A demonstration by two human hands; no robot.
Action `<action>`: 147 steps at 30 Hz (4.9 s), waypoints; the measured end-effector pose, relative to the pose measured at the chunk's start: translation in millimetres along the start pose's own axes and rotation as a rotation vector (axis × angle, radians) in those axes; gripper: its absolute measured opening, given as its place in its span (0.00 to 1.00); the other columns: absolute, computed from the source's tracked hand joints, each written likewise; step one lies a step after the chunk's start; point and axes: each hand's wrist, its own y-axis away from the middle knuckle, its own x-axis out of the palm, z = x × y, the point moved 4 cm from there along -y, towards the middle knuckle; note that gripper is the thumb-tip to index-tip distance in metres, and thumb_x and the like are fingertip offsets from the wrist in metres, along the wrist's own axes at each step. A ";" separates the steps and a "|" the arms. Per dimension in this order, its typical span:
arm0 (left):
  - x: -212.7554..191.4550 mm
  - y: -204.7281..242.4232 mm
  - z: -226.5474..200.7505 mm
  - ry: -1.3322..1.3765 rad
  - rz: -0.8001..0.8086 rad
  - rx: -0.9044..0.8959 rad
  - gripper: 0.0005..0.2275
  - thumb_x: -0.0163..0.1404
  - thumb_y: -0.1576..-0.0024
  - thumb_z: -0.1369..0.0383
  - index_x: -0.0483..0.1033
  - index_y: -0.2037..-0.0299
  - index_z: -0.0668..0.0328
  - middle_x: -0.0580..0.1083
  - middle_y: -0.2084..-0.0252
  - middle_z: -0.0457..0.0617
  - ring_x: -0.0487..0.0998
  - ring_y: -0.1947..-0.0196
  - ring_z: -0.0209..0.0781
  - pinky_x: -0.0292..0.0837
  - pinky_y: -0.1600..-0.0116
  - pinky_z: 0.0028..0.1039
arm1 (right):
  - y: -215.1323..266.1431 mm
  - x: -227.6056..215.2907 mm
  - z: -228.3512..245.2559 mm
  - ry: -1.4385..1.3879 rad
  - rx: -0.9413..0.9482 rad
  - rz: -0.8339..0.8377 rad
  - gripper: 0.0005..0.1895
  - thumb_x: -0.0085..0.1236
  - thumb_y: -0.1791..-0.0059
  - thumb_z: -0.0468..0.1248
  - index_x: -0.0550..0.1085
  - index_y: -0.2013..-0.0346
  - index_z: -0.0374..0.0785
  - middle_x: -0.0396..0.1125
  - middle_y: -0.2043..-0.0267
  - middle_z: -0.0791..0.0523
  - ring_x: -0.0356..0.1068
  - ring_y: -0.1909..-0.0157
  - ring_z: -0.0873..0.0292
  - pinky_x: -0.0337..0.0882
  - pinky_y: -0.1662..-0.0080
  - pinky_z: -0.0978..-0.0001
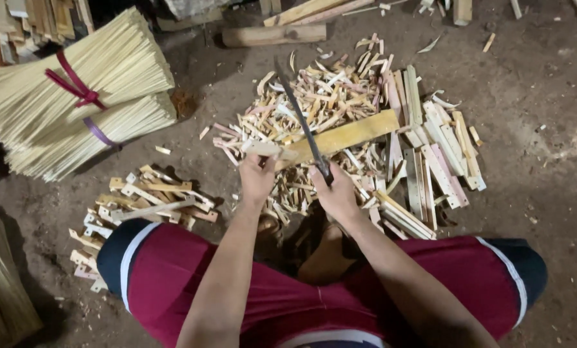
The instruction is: The person sits on the floor and uses a knife to shave thin strips from a small wooden block, creating a pile of wood shavings. The person repeatedly shaves the block, occasionally adjusting its position, and discards the shavings onto the floor.
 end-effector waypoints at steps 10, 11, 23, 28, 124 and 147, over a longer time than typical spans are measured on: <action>-7.7 10.4 -4.6 -0.249 -0.058 0.045 0.06 0.57 0.44 0.67 0.84 0.60 0.57 0.82 0.63 0.55 0.83 0.58 0.52 0.76 0.56 0.41 | -23.2 55.6 -27.7 0.437 -0.087 0.209 0.21 0.49 0.48 0.58 0.70 0.59 0.43 0.74 0.66 0.46 0.77 0.56 0.42 0.75 0.59 0.48; -12.2 9.5 -10.3 -0.257 -0.076 0.129 0.05 0.56 0.43 0.68 0.83 0.61 0.58 0.81 0.64 0.58 0.82 0.58 0.58 0.76 0.54 0.44 | -23.6 58.6 -28.6 0.452 -0.069 0.215 0.21 0.48 0.48 0.57 0.70 0.60 0.43 0.74 0.65 0.46 0.77 0.56 0.41 0.75 0.57 0.47; -15.5 35.4 -34.5 -0.285 0.019 0.160 0.09 0.50 0.42 0.73 0.72 0.55 0.73 0.77 0.64 0.72 0.78 0.58 0.75 0.72 0.55 0.60 | 22.4 8.8 60.3 -0.251 -0.642 -0.241 0.11 0.58 0.49 0.43 0.77 0.70 0.39 0.69 0.81 0.52 0.68 0.80 0.57 0.65 0.76 0.68; -19.0 16.2 -35.6 -0.304 -0.078 0.229 0.09 0.54 0.44 0.72 0.76 0.56 0.68 0.80 0.63 0.65 0.80 0.58 0.67 0.75 0.54 0.55 | -23.8 63.8 -28.5 0.362 -0.204 0.157 0.23 0.51 0.49 0.52 0.72 0.68 0.32 0.70 0.74 0.41 0.74 0.65 0.36 0.69 0.65 0.43; -20.7 7.2 -10.4 -0.409 0.025 0.179 0.14 0.51 0.44 0.71 0.72 0.50 0.71 0.78 0.64 0.71 0.80 0.58 0.73 0.73 0.52 0.58 | -19.0 29.6 15.1 -0.056 -0.392 -0.156 0.17 0.55 0.47 0.44 0.73 0.73 0.33 0.66 0.78 0.43 0.71 0.70 0.47 0.67 0.67 0.58; -21.9 4.1 -16.3 -0.449 0.091 0.156 0.17 0.51 0.41 0.69 0.67 0.44 0.71 0.77 0.61 0.74 0.79 0.55 0.73 0.74 0.50 0.57 | -3.7 39.4 -0.7 0.198 0.122 0.207 0.22 0.48 0.50 0.51 0.75 0.69 0.33 0.71 0.70 0.40 0.74 0.54 0.37 0.70 0.53 0.48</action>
